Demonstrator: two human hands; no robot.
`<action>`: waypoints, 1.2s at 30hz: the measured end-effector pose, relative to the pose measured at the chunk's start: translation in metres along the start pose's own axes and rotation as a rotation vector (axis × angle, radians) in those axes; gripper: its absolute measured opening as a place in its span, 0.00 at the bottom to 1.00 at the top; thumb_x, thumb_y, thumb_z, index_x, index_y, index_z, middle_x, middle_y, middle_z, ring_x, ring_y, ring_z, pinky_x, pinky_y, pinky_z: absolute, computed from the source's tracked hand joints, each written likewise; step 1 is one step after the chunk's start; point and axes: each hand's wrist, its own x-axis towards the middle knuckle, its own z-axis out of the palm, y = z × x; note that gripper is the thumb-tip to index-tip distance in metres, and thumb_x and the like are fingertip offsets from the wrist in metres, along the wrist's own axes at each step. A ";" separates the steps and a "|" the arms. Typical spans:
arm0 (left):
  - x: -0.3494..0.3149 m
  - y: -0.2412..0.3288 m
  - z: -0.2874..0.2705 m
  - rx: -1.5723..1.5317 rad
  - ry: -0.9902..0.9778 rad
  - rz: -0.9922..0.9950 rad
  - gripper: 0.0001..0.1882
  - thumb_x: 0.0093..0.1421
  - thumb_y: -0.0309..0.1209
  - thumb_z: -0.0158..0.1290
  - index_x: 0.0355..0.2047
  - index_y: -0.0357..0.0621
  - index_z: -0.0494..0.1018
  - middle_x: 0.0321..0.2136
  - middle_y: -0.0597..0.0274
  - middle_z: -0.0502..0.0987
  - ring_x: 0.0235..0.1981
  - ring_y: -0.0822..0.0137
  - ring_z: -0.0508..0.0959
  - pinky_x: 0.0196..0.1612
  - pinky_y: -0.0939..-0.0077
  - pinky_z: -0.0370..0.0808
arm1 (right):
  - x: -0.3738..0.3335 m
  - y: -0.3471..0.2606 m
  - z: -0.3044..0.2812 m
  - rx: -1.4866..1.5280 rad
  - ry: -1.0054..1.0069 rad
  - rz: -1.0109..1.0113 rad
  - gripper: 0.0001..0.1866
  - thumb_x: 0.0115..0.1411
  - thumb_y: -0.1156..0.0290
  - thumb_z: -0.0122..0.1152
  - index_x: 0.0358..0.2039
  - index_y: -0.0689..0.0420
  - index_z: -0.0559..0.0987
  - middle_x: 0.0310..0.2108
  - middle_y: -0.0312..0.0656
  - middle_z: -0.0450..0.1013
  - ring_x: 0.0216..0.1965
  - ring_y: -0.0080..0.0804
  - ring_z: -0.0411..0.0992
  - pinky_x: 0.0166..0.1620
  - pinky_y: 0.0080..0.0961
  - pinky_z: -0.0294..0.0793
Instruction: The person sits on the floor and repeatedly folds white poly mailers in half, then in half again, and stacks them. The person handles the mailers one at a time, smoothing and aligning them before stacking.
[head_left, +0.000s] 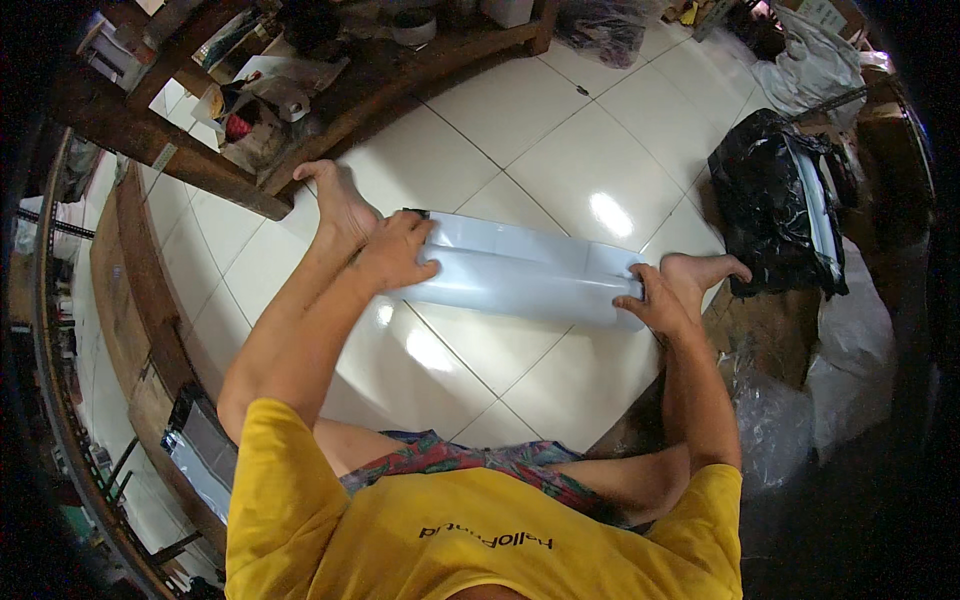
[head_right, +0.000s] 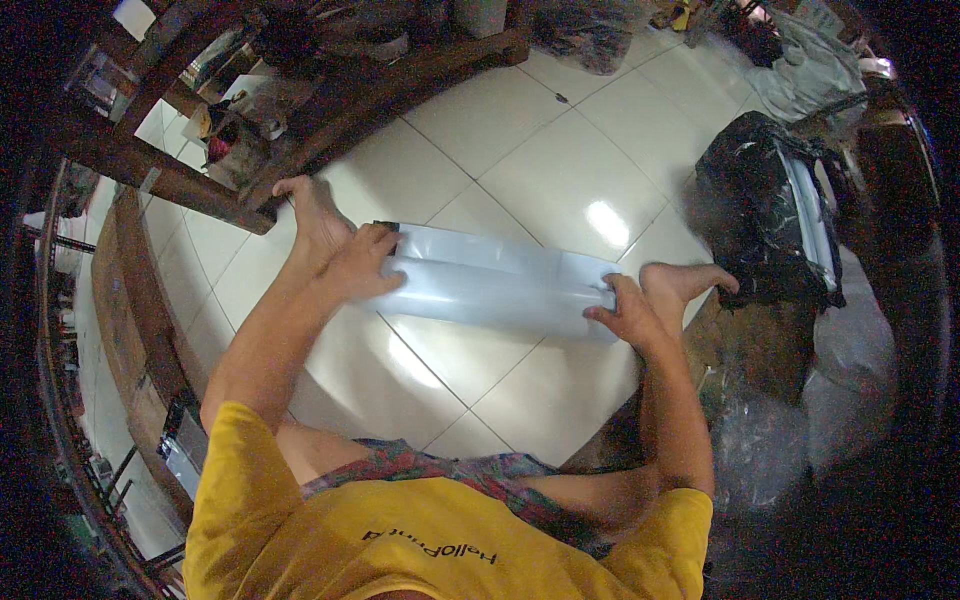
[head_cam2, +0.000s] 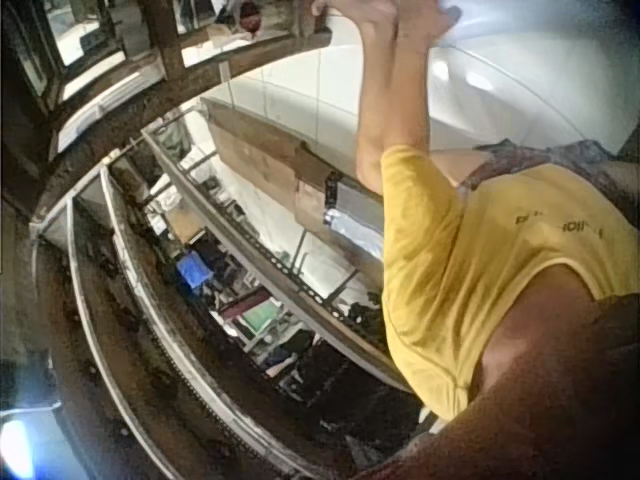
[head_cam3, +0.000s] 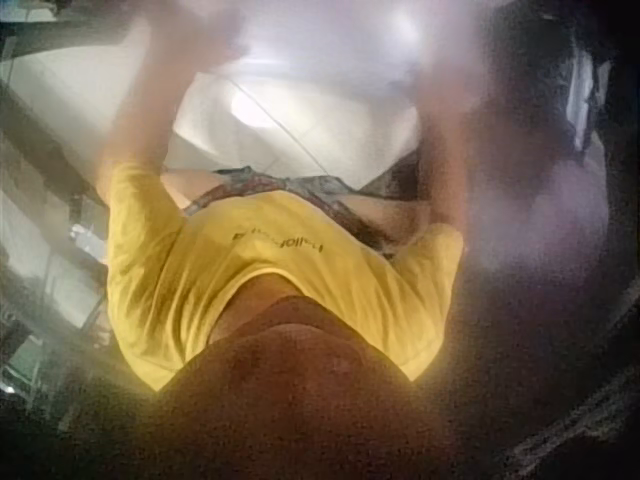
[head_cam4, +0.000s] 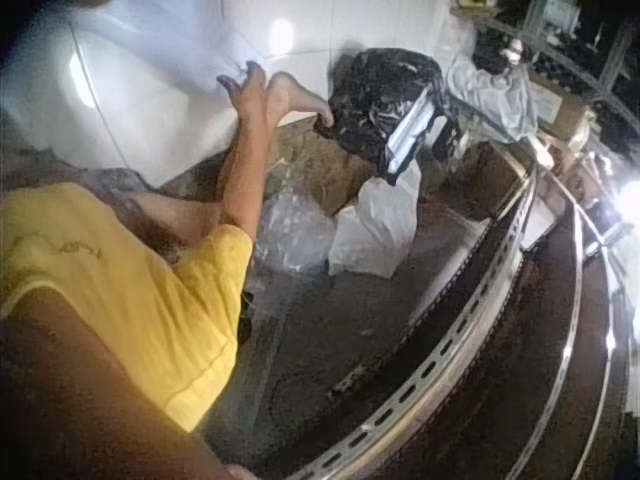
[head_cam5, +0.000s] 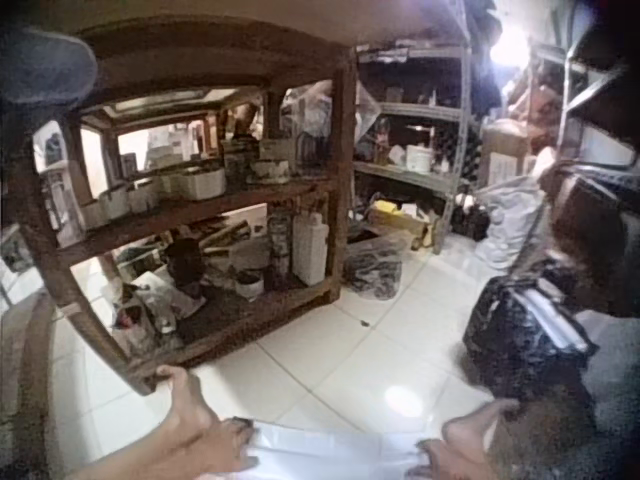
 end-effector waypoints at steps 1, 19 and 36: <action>0.002 0.014 0.002 -0.025 0.078 0.133 0.37 0.48 0.45 0.61 0.56 0.36 0.71 0.54 0.42 0.73 0.61 0.49 0.68 0.64 0.56 0.64 | 0.002 0.003 0.007 -0.124 0.142 -0.121 0.34 0.52 0.65 0.74 0.57 0.57 0.70 0.50 0.55 0.72 0.54 0.54 0.69 0.54 0.40 0.71; -0.010 0.121 0.124 -1.557 0.261 -0.516 0.31 0.60 0.42 0.63 0.57 0.38 0.66 0.56 0.45 0.69 0.61 0.52 0.67 0.58 0.54 0.69 | 0.109 -0.089 0.027 0.017 -0.577 -0.217 0.53 0.47 0.54 0.75 0.69 0.56 0.57 0.59 0.60 0.69 0.62 0.52 0.67 0.63 0.43 0.66; -0.028 0.172 0.010 -1.430 0.756 -0.149 0.54 0.48 0.28 0.69 0.66 0.31 0.44 0.56 0.44 0.66 0.56 0.54 0.72 0.57 0.61 0.73 | -0.032 -0.177 0.062 0.689 -0.072 -0.353 0.65 0.44 0.64 0.79 0.71 0.61 0.40 0.67 0.58 0.54 0.68 0.49 0.57 0.68 0.42 0.58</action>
